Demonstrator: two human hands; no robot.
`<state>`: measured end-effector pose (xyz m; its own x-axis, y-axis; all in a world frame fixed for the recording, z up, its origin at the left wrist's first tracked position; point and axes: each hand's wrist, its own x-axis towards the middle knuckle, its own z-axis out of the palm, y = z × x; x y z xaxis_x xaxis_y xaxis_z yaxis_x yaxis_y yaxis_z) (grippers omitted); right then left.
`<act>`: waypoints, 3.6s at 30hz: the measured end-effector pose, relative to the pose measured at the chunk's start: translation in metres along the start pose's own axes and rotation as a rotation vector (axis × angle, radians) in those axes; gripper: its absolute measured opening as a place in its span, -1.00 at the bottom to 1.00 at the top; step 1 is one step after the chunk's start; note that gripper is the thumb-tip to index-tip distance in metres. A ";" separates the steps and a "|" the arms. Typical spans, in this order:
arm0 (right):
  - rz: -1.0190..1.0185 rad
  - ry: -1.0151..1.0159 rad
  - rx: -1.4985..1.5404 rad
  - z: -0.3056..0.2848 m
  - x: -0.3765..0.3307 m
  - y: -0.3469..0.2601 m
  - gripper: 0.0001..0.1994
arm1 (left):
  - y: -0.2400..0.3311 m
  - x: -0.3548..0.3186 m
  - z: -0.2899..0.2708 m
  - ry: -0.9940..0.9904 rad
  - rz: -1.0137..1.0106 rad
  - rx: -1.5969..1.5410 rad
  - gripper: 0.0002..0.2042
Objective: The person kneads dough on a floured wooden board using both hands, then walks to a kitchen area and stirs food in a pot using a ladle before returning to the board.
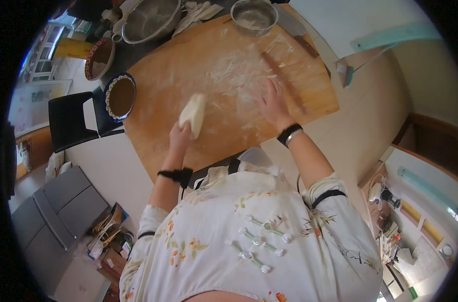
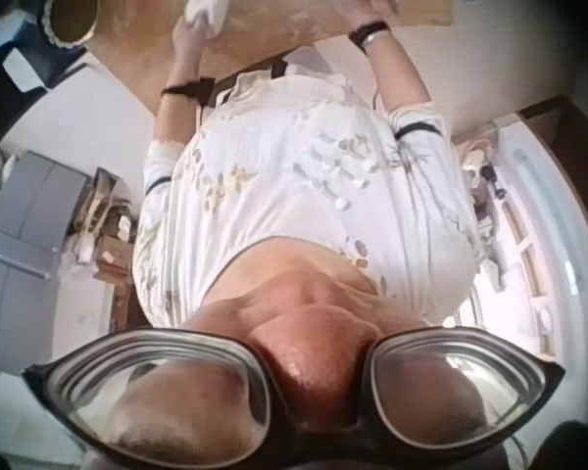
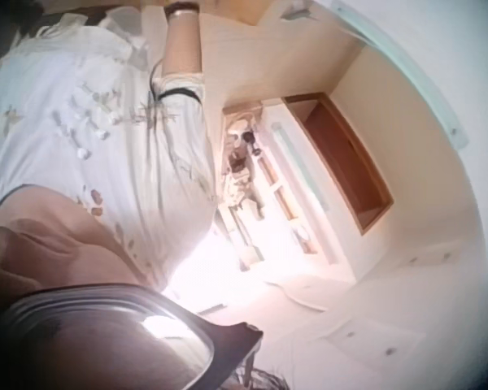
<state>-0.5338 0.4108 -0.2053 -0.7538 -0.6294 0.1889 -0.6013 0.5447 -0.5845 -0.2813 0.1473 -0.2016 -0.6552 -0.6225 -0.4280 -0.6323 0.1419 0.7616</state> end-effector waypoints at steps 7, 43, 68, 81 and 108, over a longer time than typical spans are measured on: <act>0.163 -0.321 -0.365 0.105 -0.018 -0.008 -0.16 | -0.049 -0.013 -0.014 0.309 0.352 0.241 -0.13; 0.282 -0.145 -0.468 -0.054 0.147 0.125 -0.61 | 0.013 -0.017 -0.015 0.071 0.101 0.795 0.14; -0.179 -0.576 -0.441 0.019 0.149 0.072 -0.22 | -0.002 -0.014 -0.014 0.097 0.201 0.790 0.16; 0.459 -0.441 -0.402 -0.007 0.038 0.033 -0.19 | 0.010 -0.024 -0.015 0.081 0.031 0.807 0.10; 0.818 -0.246 1.481 -0.138 0.128 0.011 -0.78 | 0.025 0.022 0.053 0.277 0.035 -0.172 -0.47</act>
<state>-0.6735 0.4123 -0.0787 -0.5760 -0.6103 -0.5438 0.7401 -0.1069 -0.6639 -0.3337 0.1783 -0.2175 -0.5229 -0.8089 -0.2689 -0.5166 0.0498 0.8548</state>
